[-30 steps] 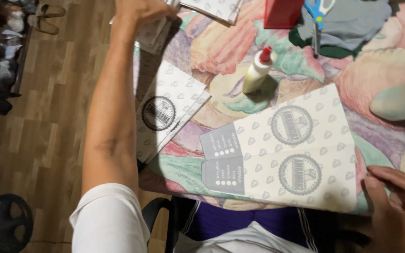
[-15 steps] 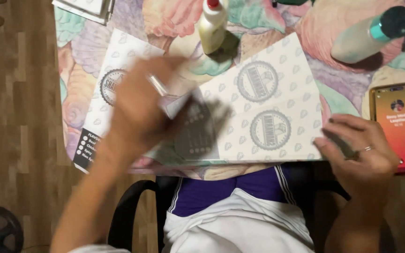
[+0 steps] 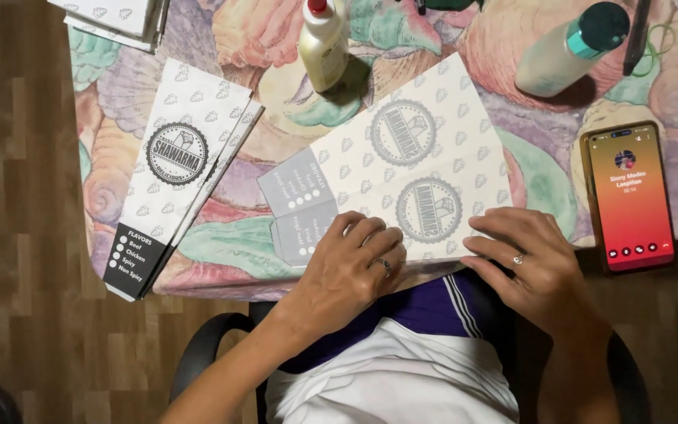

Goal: Folding and gluing paper shawarma wraps at a table

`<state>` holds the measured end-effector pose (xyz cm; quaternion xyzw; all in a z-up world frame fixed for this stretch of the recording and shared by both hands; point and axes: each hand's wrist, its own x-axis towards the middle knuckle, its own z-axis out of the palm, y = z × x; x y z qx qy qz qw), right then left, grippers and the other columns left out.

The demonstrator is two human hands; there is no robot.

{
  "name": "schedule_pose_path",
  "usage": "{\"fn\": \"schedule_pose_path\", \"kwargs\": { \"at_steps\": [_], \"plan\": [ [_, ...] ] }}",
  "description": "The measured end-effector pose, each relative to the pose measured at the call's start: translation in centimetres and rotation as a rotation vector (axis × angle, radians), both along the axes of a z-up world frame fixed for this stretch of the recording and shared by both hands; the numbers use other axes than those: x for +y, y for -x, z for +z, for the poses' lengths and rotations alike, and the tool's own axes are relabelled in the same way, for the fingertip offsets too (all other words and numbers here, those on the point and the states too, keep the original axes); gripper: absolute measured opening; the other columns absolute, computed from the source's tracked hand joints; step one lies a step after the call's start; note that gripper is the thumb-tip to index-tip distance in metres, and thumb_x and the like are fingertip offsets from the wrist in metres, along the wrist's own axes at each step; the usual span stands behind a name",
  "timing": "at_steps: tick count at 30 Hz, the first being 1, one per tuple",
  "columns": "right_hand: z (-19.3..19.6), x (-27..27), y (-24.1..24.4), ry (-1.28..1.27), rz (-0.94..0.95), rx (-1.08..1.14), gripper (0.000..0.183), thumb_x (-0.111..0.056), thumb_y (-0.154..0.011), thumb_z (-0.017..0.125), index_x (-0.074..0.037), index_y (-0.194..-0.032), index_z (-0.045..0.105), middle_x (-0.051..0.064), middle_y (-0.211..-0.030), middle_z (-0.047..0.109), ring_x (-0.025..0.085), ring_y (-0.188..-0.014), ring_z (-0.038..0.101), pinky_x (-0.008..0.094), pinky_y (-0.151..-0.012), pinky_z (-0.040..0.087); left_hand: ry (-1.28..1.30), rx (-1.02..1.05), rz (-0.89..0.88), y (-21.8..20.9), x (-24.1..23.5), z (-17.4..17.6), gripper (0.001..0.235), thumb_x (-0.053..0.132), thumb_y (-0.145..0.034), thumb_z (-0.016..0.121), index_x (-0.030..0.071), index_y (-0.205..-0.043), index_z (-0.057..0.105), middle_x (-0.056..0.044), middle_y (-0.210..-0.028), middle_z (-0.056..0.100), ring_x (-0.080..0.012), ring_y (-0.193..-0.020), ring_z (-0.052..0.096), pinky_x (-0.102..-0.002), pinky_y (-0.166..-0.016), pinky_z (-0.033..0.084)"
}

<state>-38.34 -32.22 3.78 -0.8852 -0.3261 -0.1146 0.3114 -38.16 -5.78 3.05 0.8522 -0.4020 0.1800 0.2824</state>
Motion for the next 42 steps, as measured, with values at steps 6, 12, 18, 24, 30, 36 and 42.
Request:
{"fn": "schedule_pose_path", "kwargs": {
  "at_steps": [6, 12, 18, 24, 30, 36, 42],
  "plan": [
    [0.1, 0.3, -0.2, -0.017, -0.022, 0.013, 0.016, -0.006, -0.084, 0.084, -0.002, -0.097, 0.076, 0.012, -0.112, 0.074, 0.032, -0.109, 0.066, 0.041, -0.099, 0.053, -0.004, -0.004, 0.005, -0.1, 0.1, -0.6, 0.007, -0.002, -0.099, 0.073, -0.002, -0.096, 0.067, -0.015, -0.107, 0.067, -0.0307, -0.095, 0.061, -0.045, -0.087, 0.047],
    [-0.9, 0.1, 0.0, 0.019, -0.056, -0.020, 0.010, -0.006, -0.087, 0.084, -0.006, -0.095, 0.078, 0.009, -0.111, 0.075, 0.031, -0.108, 0.067, 0.036, -0.100, 0.053, -0.002, 0.006, 0.012, -0.1, 0.3, -0.8, 0.009, -0.004, -0.100, 0.068, 0.000, -0.094, 0.063, -0.013, -0.105, 0.064, -0.0285, -0.093, 0.059, -0.045, -0.089, 0.048],
    [-1.2, 0.2, 0.1, -0.025, -0.083, 0.021, 0.011, -0.006, -0.085, 0.084, -0.005, -0.095, 0.079, 0.010, -0.110, 0.075, 0.031, -0.109, 0.066, 0.035, -0.100, 0.053, 0.008, 0.030, 0.000, 0.0, 0.4, -1.0, 0.006, -0.005, -0.099, 0.071, -0.003, -0.096, 0.066, -0.014, -0.106, 0.066, -0.0300, -0.096, 0.061, -0.047, -0.091, 0.048],
    [-1.4, 0.1, 0.2, -0.102, -0.082, 0.056, 0.014, -0.002, -0.086, 0.082, -0.006, -0.098, 0.077, 0.011, -0.112, 0.074, 0.031, -0.110, 0.066, 0.036, -0.101, 0.056, 0.000, 0.045, 0.009, -0.1, 0.4, -1.0, 0.009, -0.003, -0.101, 0.067, 0.001, -0.095, 0.062, -0.010, -0.105, 0.064, -0.0270, -0.095, 0.061, -0.045, -0.092, 0.046],
    [-1.2, 0.1, 0.2, -0.108, -0.088, 0.061, 0.013, 0.000, -0.088, 0.080, -0.005, -0.099, 0.078, 0.012, -0.112, 0.074, 0.031, -0.109, 0.066, 0.036, -0.101, 0.055, 0.021, 0.066, 0.000, -0.2, 0.5, -0.9, 0.008, -0.002, -0.101, 0.069, 0.000, -0.095, 0.064, -0.012, -0.106, 0.067, -0.0284, -0.096, 0.061, -0.046, -0.092, 0.046],
    [-1.6, 0.1, 0.4, -0.058, -0.115, 0.057, 0.014, -0.003, -0.088, 0.082, -0.009, -0.101, 0.078, 0.008, -0.115, 0.074, 0.029, -0.111, 0.067, 0.036, -0.104, 0.053, 0.024, 0.050, 0.010, -0.2, 0.4, -0.9, 0.006, -0.002, -0.100, 0.072, -0.001, -0.096, 0.067, -0.012, -0.105, 0.067, -0.0280, -0.094, 0.061, -0.046, -0.093, 0.047],
    [-1.6, 1.0, 0.6, 0.006, -0.172, -0.015, 0.012, -0.004, -0.087, 0.086, -0.003, -0.098, 0.079, 0.011, -0.111, 0.073, 0.031, -0.105, 0.065, 0.039, -0.099, 0.054, 0.035, 0.035, 0.002, -0.2, 0.3, -0.8, 0.006, -0.001, -0.100, 0.072, -0.001, -0.098, 0.066, -0.012, -0.105, 0.067, -0.0279, -0.093, 0.061, -0.046, -0.093, 0.047]
  ]
}}
